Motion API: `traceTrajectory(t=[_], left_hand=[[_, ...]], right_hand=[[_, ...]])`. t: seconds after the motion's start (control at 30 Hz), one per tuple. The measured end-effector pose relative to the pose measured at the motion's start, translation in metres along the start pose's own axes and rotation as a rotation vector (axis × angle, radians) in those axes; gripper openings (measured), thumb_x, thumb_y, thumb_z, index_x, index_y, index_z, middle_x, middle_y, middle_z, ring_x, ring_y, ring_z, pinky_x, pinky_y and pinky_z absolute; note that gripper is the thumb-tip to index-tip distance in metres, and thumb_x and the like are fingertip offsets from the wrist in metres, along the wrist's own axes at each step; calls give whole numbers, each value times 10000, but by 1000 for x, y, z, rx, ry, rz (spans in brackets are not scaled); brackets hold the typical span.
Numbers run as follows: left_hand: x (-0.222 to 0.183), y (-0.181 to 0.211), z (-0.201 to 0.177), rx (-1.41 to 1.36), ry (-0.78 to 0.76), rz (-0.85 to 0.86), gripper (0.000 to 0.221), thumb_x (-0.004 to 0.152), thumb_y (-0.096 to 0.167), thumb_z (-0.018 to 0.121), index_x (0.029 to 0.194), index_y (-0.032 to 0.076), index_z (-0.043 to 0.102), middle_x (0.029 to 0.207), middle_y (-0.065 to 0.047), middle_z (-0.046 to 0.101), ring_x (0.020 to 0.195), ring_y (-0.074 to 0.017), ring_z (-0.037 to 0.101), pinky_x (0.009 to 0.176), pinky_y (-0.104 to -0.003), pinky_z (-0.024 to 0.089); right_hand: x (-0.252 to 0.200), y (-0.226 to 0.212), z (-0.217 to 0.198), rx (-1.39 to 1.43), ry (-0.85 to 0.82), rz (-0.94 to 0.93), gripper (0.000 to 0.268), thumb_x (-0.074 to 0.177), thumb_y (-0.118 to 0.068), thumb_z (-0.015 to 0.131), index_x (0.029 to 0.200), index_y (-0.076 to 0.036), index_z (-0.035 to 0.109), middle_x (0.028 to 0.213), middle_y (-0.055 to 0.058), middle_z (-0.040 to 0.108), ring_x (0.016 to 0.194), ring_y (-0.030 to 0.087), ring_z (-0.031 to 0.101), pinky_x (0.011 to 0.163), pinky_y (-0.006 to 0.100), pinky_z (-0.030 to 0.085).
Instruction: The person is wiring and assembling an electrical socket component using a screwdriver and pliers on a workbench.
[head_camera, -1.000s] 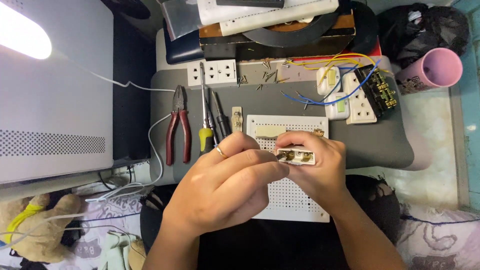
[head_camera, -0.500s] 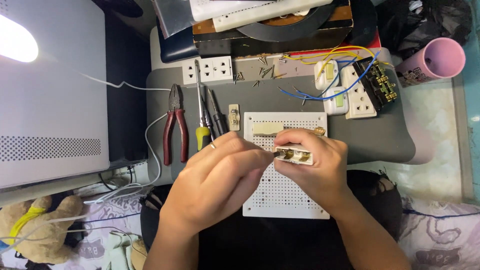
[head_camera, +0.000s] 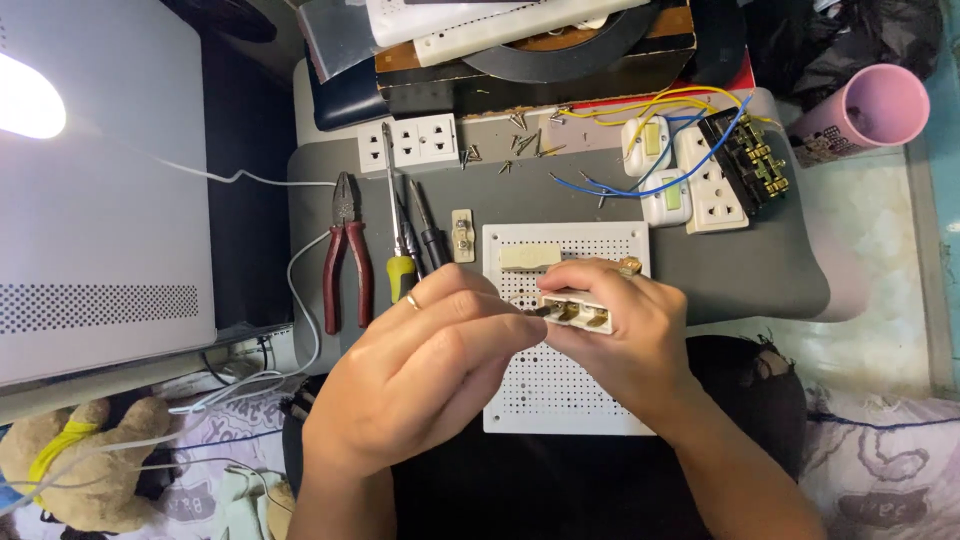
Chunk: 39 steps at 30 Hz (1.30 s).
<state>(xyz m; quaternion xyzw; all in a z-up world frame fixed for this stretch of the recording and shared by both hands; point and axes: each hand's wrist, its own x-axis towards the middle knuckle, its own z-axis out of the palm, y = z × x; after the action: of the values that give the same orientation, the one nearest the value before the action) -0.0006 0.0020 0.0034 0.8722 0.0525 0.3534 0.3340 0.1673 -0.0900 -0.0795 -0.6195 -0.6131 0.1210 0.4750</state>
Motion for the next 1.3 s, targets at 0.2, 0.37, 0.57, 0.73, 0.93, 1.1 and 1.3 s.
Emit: traceTrajectory(t=[0.2, 0.37, 0.57, 0.73, 0.93, 1.1, 1.3], left_hand=[[0, 0, 0, 103, -5, -61, 266, 926, 139, 631, 1028, -92, 548, 954, -186, 644, 837, -334, 629, 777, -402, 525], [-2, -3, 2, 9, 10, -75, 44, 954, -33, 526, 987, -62, 528, 872, -151, 604, 744, -282, 554, 719, -338, 472], [-3, -4, -2, 11, -33, -34, 118, 946, -5, 557, 1034, -83, 549, 905, -169, 610, 788, -309, 586, 748, -368, 509], [-10, -3, 3, 191, 29, -118, 111, 956, 62, 573, 966, -48, 556, 843, -103, 602, 662, -237, 519, 626, -307, 449], [-9, -4, -2, 93, -73, -91, 111, 982, -13, 510, 1084, -51, 531, 945, -142, 591, 776, -270, 554, 684, -334, 472], [-13, -5, -1, 205, -36, -129, 348, 908, 239, 672, 1037, -55, 539, 861, -114, 582, 716, -248, 551, 646, -329, 476], [-10, -7, 1, 26, -51, -97, 51, 967, -4, 519, 998, -44, 510, 949, -172, 635, 795, -272, 602, 710, -328, 508]], right_hand=[[2, -3, -3, -22, 33, 27, 236, 699, 18, 716, 927, -30, 677, 918, 38, 723, 841, 158, 701, 791, 265, 547], [-2, -1, -1, -12, 28, 61, 244, 690, -6, 724, 928, -36, 683, 928, 44, 727, 856, 163, 702, 802, 267, 543], [-2, -1, -3, 0, -1, 87, 258, 700, -25, 721, 954, -40, 683, 940, 31, 727, 850, 148, 704, 788, 258, 541], [-3, -1, -4, -33, 35, 50, 219, 738, -41, 740, 950, -42, 681, 946, 22, 725, 865, 152, 698, 806, 268, 538], [-3, 0, -2, -47, 12, 70, 251, 705, -23, 722, 952, -50, 684, 935, 19, 725, 866, 155, 696, 812, 268, 539], [-1, -3, -5, -39, 16, 30, 216, 758, -33, 732, 966, -26, 675, 941, 24, 721, 848, 149, 699, 785, 263, 545], [-4, -3, -6, -63, 13, 75, 226, 738, -42, 717, 961, -46, 682, 942, 6, 721, 863, 144, 694, 811, 270, 534]])
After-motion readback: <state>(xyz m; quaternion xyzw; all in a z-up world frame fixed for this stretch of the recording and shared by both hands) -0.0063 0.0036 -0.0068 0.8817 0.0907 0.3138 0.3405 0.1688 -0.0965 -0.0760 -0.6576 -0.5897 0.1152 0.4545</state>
